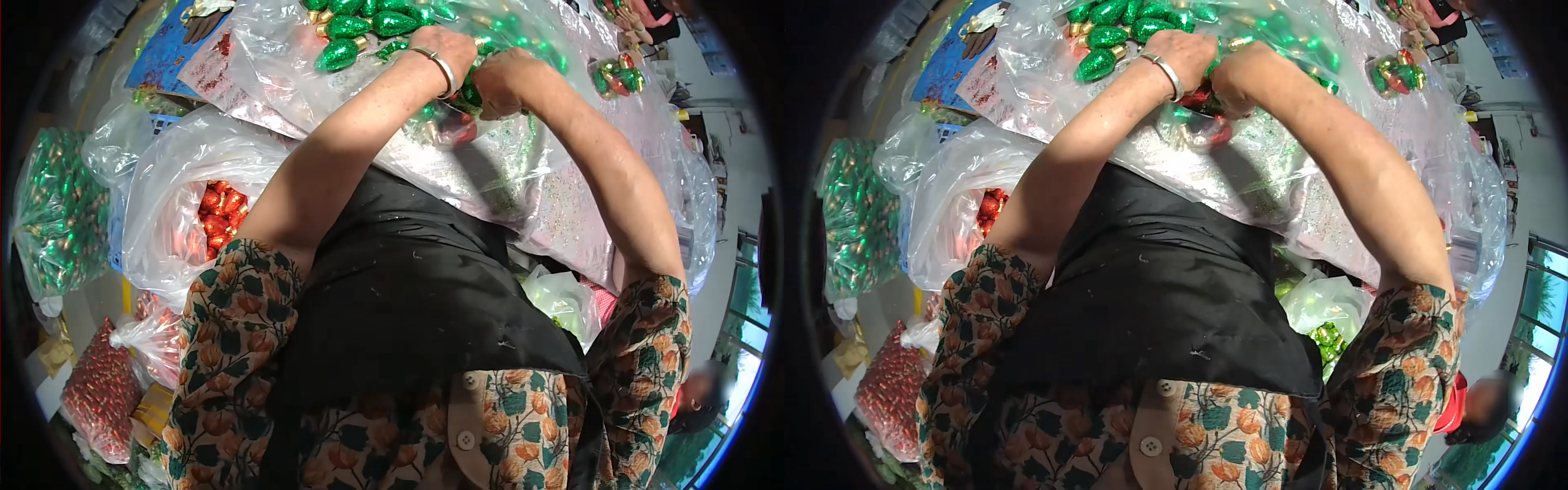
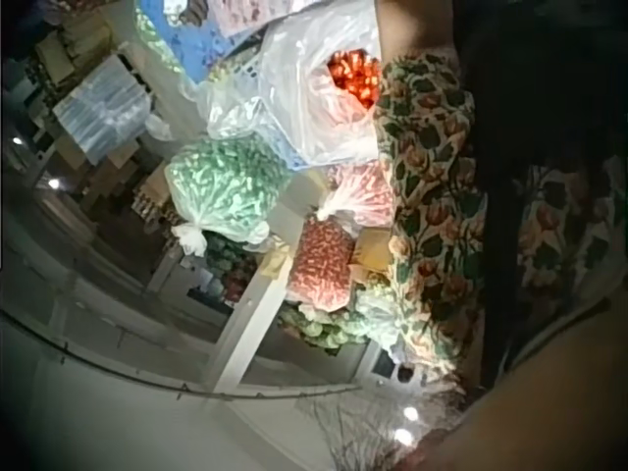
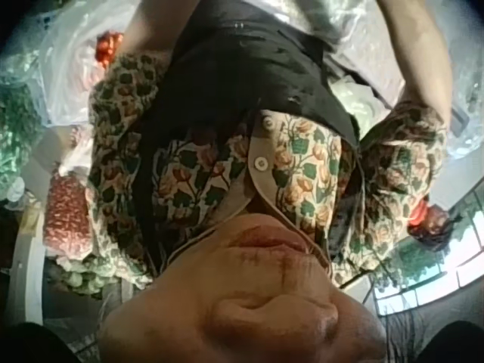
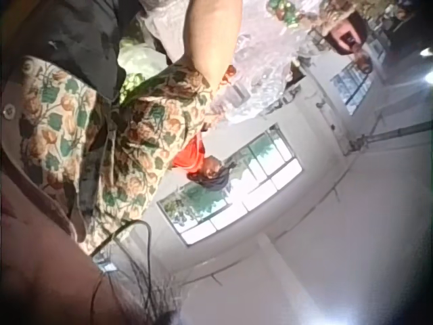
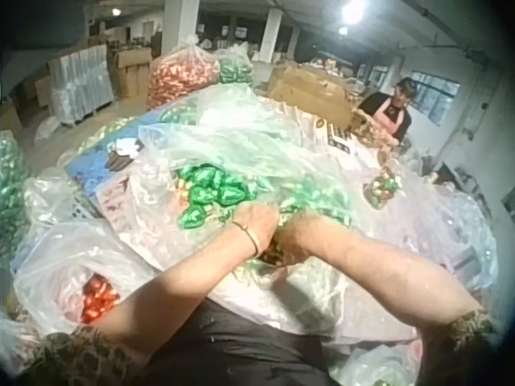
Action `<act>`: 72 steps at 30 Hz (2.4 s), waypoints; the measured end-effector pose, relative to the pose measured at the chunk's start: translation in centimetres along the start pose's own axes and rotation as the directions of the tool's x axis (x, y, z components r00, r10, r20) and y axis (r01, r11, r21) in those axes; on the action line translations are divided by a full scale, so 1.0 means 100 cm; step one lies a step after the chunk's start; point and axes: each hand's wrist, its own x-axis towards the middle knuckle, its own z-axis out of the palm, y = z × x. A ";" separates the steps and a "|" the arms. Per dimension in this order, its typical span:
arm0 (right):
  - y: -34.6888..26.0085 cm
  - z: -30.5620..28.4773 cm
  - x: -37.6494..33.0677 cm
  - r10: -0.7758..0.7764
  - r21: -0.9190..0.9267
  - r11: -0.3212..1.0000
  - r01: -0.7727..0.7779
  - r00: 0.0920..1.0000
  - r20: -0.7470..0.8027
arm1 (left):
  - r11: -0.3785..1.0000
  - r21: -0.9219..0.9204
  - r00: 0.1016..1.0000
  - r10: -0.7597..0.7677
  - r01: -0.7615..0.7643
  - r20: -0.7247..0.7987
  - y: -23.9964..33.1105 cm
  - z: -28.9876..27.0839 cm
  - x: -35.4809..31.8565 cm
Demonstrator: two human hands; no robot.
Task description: Sorting small green and red plastic items on a table and placing them into plastic bags.
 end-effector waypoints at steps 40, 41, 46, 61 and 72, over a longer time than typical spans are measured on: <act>0.010 0.041 -0.014 0.258 0.935 0.175 0.308 0.902 -0.346 | 1.000 -0.012 0.991 -0.017 0.016 -0.129 0.000 0.005 -0.013; 0.009 0.045 -0.015 0.199 0.924 0.144 0.355 0.904 -0.378 | 0.999 -0.045 0.987 -0.027 0.020 -0.159 -0.001 0.005 -0.014; 0.016 0.063 -0.009 -0.070 0.844 0.144 0.517 0.856 -0.512 | 0.992 0.062 0.993 -0.115 0.114 0.012 0.013 -0.012 -0.009; 0.005 0.046 -0.013 -0.138 0.740 0.530 0.414 0.903 -0.406 | 0.998 -0.001 0.998 -0.058 0.058 -0.012 0.012 -0.008 -0.012; 0.001 0.060 -0.010 -0.246 0.358 0.829 0.430 0.854 -0.458 | 0.996 0.043 0.997 -0.073 0.073 -0.011 0.022 -0.008 -0.012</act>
